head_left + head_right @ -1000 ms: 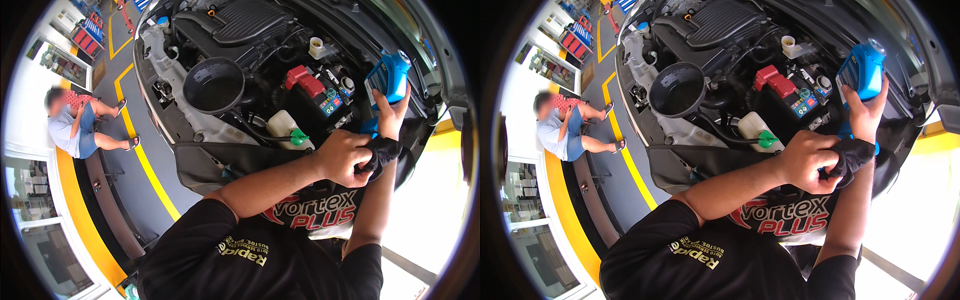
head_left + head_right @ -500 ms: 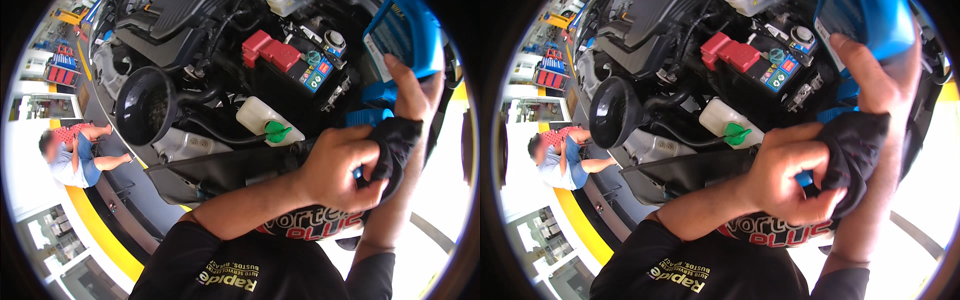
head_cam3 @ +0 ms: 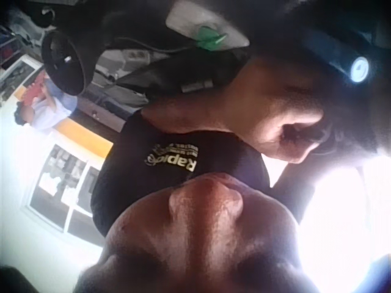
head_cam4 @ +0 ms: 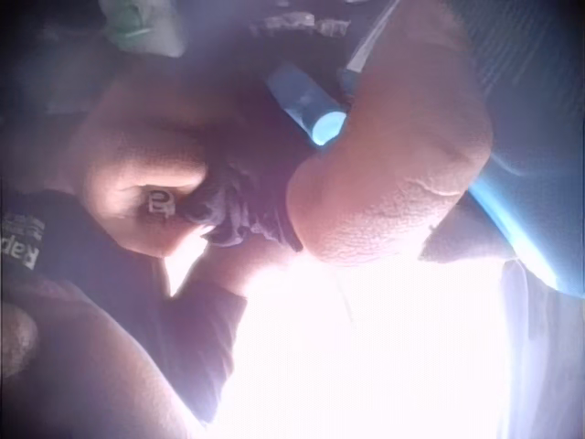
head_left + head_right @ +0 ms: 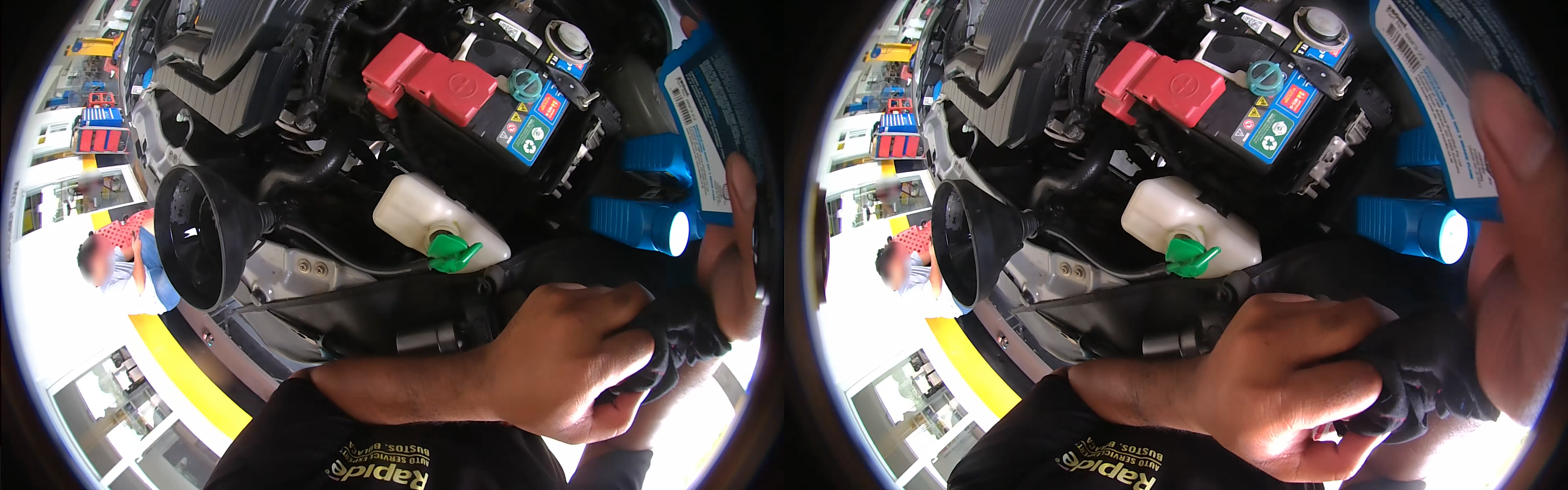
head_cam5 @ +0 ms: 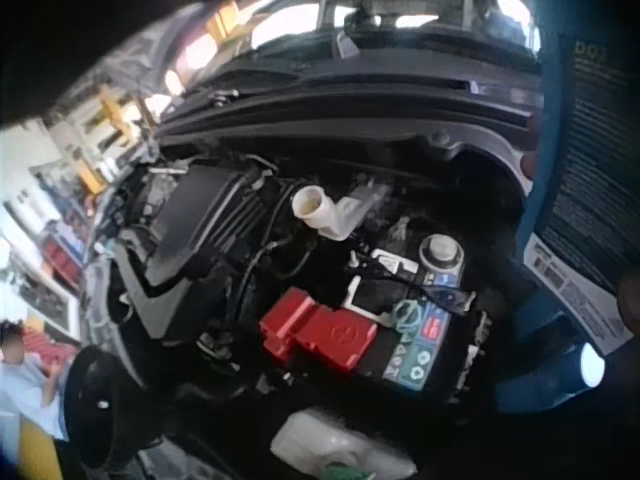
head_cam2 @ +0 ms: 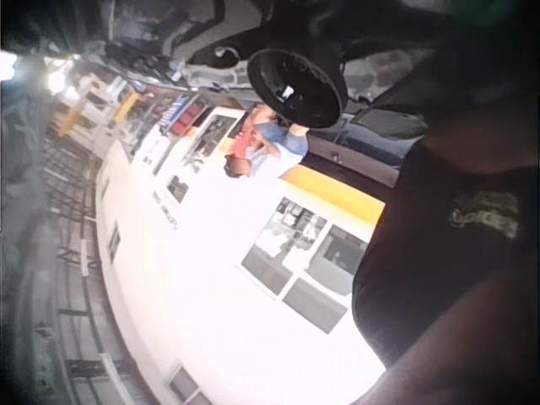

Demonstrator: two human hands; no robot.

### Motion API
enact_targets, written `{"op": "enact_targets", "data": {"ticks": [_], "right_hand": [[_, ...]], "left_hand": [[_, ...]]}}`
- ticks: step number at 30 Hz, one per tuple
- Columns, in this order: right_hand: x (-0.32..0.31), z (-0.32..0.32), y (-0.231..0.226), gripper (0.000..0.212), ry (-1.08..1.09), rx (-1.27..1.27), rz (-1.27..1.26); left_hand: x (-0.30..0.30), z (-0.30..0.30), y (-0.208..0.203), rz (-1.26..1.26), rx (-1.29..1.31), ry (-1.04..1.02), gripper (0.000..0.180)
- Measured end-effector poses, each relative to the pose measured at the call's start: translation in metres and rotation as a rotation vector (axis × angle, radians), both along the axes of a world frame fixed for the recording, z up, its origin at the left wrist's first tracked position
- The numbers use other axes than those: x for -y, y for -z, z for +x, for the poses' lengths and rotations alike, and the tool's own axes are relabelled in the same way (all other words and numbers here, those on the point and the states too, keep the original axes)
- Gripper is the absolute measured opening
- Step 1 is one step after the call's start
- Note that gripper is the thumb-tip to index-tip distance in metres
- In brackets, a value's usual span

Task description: The person opens a blue fluid bottle and pours its contents into a funnel placed in the car's engine bay. They handle the bottle and funnel repeatedly, adjusting position and wiping the bottle with a cloth during the process.

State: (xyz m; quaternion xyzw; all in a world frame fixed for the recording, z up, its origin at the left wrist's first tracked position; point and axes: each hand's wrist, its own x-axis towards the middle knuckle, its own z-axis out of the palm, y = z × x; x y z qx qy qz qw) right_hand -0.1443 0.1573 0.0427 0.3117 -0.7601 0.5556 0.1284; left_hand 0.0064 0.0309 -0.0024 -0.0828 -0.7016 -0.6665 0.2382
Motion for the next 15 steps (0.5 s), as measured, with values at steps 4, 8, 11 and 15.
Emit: {"op": "enact_targets", "data": {"ticks": [4,8,11,15], "right_hand": [[0.000,-0.002,-0.001,0.074,0.011,0.004,0.016],[0.000,-0.010,0.003,0.076,0.008,0.013,0.020],[0.007,-0.016,0.008,0.078,-0.007,0.023,0.020],[0.016,-0.019,0.003,0.081,-0.013,0.025,0.015]], "left_hand": [[0.003,-0.001,-0.003,-0.005,0.006,0.001,0.030],[-0.002,-0.001,0.001,-0.019,-0.007,-0.008,0.030],[-0.002,0.000,0.003,-0.057,-0.005,-0.033,0.031],[-0.002,0.000,-0.002,-0.020,0.007,-0.028,0.028]]}}
